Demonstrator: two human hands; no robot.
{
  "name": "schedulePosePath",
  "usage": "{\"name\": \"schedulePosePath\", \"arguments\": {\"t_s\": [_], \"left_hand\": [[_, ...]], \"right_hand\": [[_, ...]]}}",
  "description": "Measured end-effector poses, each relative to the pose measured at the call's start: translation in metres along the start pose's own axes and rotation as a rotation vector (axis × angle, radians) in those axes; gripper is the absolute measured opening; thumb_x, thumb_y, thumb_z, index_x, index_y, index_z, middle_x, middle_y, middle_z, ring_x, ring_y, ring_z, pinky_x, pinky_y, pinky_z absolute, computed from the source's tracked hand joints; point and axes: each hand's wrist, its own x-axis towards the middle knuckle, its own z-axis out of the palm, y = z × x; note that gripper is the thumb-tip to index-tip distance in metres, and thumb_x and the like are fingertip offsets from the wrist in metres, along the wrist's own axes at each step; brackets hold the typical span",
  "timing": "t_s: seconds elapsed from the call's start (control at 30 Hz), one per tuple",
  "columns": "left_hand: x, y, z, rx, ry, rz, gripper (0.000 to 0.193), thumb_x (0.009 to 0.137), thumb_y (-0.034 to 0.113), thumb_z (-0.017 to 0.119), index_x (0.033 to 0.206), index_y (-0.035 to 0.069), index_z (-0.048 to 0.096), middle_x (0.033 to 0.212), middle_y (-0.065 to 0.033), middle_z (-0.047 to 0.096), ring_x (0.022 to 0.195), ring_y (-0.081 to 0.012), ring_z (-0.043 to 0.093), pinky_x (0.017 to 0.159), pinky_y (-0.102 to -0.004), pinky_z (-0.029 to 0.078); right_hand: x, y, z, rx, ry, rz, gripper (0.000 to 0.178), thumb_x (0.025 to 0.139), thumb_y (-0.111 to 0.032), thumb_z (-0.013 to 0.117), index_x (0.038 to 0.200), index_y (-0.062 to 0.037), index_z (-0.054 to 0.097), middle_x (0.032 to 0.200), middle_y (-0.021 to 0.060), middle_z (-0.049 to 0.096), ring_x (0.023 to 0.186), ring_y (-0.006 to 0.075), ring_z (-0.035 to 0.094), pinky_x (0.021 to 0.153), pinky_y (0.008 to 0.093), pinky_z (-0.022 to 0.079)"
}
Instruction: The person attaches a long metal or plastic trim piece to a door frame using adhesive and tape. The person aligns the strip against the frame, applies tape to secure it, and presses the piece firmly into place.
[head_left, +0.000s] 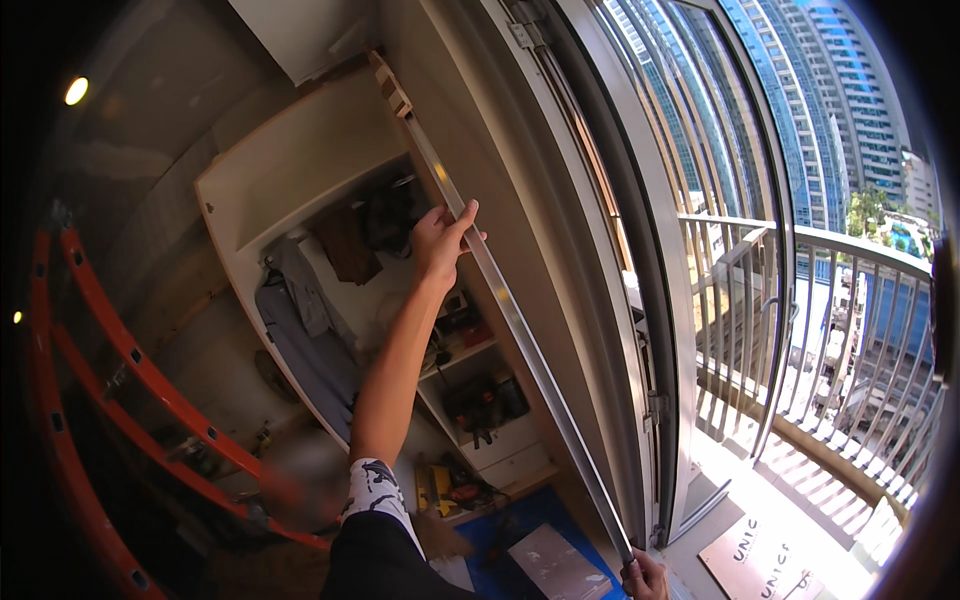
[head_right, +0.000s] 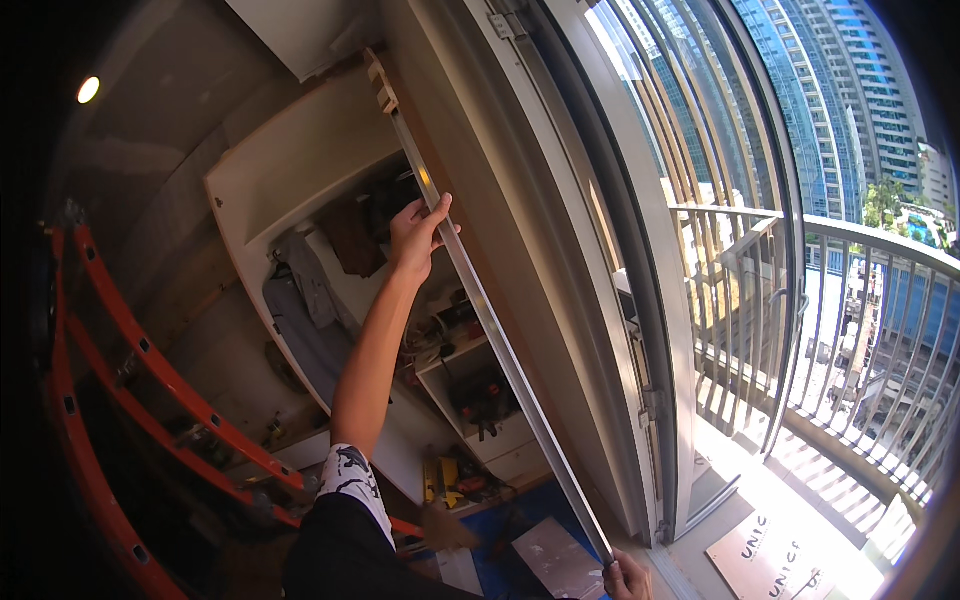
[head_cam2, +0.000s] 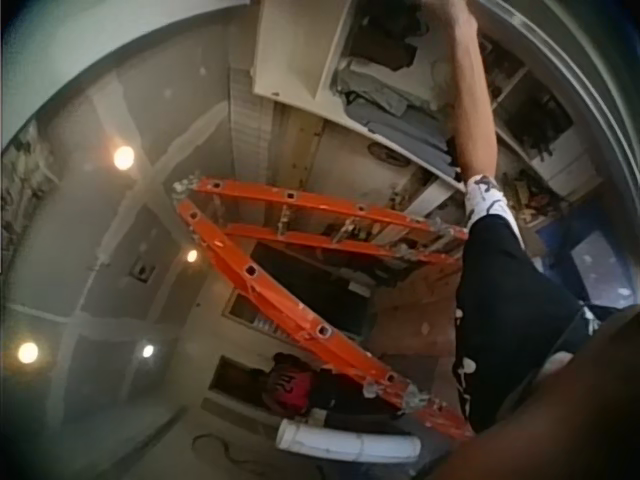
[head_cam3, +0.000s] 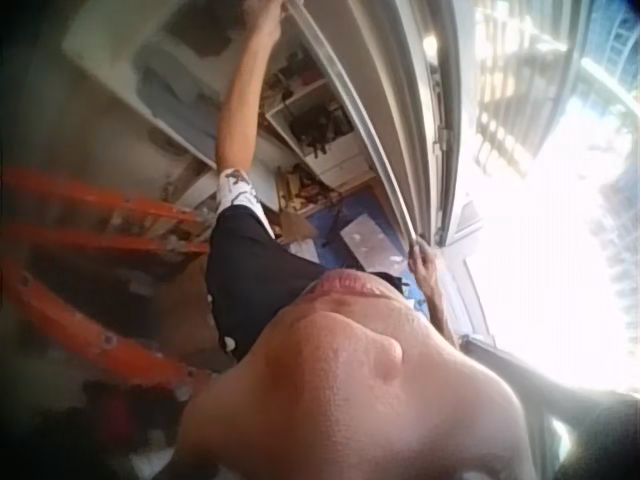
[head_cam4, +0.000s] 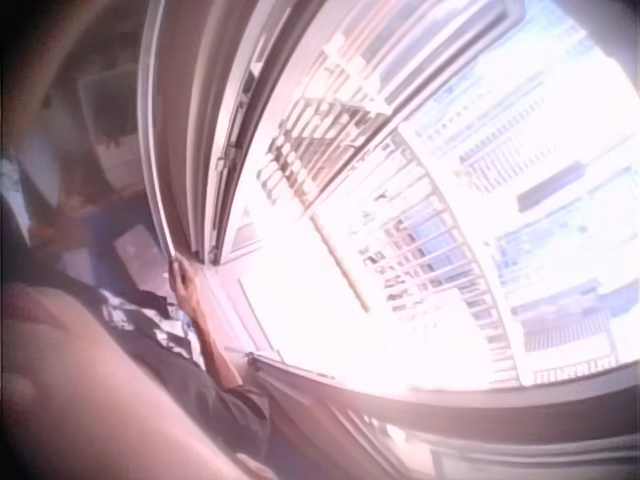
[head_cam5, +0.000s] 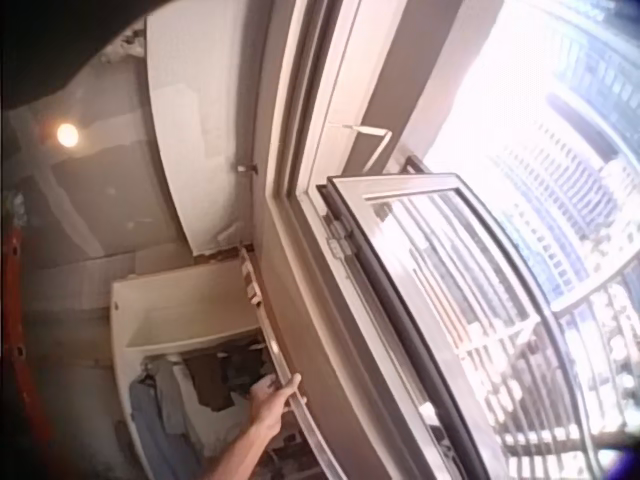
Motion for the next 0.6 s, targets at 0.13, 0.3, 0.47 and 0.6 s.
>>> {"name": "schedulePosePath", "arguments": {"t_s": [0.13, 0.3, 0.47, 0.6], "left_hand": [[0.015, -0.010, -0.005, 0.061, 0.016, -0.059, 0.028, 0.084, 0.025, 0.075, 0.095, 0.002, 0.062, 0.079, 0.0003, 0.059, 0.066, -0.0120, 0.062, 0.062, -0.0262, 0.054], [0.044, -0.027, -0.019, 0.112, 0.039, -0.091, 0.030, 0.083, 0.026, 0.077, 0.095, 0.002, 0.062, 0.080, -0.0005, 0.060, 0.065, -0.0126, 0.062, 0.063, -0.0263, 0.054], [0.085, -0.047, -0.042, 0.148, 0.107, -0.088, 0.028, 0.084, 0.023, 0.076, 0.093, 0.002, 0.060, 0.075, -0.0007, 0.058, 0.063, -0.0137, 0.063, 0.054, -0.0256, 0.050], [0.112, -0.056, -0.053, 0.116, 0.122, -0.103, 0.027, 0.085, 0.021, 0.074, 0.097, 0.000, 0.060, 0.080, -0.0015, 0.057, 0.066, -0.0142, 0.062, 0.062, -0.0298, 0.054]], "right_hand": [[0.013, -0.035, 0.014, -0.060, 0.053, -0.012, 0.043, 0.102, -0.021, 0.042, 0.144, -0.0082, 0.042, 0.062, -0.0052, 0.036, 0.050, 0.0064, 0.033, 0.045, 0.0229, 0.030], [0.039, -0.048, 0.025, -0.037, 0.012, -0.042, 0.044, 0.102, -0.017, 0.041, 0.146, -0.0138, 0.040, 0.064, -0.0049, 0.039, 0.051, 0.0046, 0.035, 0.046, 0.0208, 0.031], [0.076, -0.055, 0.049, 0.041, -0.042, 0.020, 0.044, 0.101, -0.017, 0.043, 0.145, -0.0134, 0.041, 0.062, -0.0044, 0.041, 0.050, 0.0033, 0.036, 0.044, 0.0200, 0.031], [0.111, -0.049, 0.059, 0.064, -0.096, 0.038, 0.045, 0.097, -0.013, 0.048, 0.142, -0.0086, 0.044, 0.064, 0.0016, 0.050, 0.052, 0.0103, 0.048, 0.048, 0.0252, 0.039]]}}
